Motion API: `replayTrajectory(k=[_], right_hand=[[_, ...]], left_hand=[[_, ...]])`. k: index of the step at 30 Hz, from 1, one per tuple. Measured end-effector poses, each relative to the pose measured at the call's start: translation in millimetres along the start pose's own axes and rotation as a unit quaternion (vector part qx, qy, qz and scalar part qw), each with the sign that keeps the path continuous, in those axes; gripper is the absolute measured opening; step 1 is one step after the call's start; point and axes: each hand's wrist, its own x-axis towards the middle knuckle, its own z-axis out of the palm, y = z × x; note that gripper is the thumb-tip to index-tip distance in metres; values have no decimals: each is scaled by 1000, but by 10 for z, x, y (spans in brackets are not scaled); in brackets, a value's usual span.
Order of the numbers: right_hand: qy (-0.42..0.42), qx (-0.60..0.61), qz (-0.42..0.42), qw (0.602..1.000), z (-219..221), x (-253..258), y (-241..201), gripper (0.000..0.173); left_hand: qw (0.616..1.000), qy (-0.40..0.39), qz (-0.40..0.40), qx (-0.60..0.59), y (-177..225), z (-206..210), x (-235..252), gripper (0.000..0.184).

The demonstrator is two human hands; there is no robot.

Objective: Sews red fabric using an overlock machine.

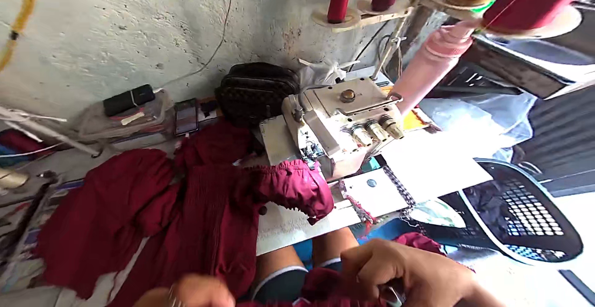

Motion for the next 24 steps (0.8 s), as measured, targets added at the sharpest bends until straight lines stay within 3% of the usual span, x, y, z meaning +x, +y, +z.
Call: replayTrajectory(k=[2, 5, 7, 9, 12, 16, 20, 22, 24], right_hand=[[128, -59, 13, 990, -32, 42, 20, 30], [347, -255, 68, 900, -96, 270, 517, 29], [405, -289, 65, 865, -97, 348, 812, 29], [388, -233, 51, 890, -14, 307, 755, 24], [271, -79, 66, 957, 220, 245, 509, 22], [277, -79, 44, 957, 251, 365, 555, 33], [269, -75, 57, 959, 309, 480, 640, 30], [247, -63, 81, 963, 394, 433, 703, 26], [229, -50, 104, 967, 440, 321, 764, 22]], left_hand=[[999, 12, 5, 49, -370, -15, 251, 34], [975, 69, -48, 207, -1115, 189, 725, 33], [970, 49, -114, 211, -1364, 349, 926, 31], [981, 43, -100, 158, -1311, 332, 860, 28], [998, 6, -45, 40, -946, -54, 527, 26], [987, 101, -77, 97, -774, -563, 895, 19], [954, 237, -117, 142, -1258, -1119, 1519, 34], [929, 235, -207, 197, -1558, -1403, 1598, 57], [888, 192, -318, 270, -1778, -1628, 1436, 62]])
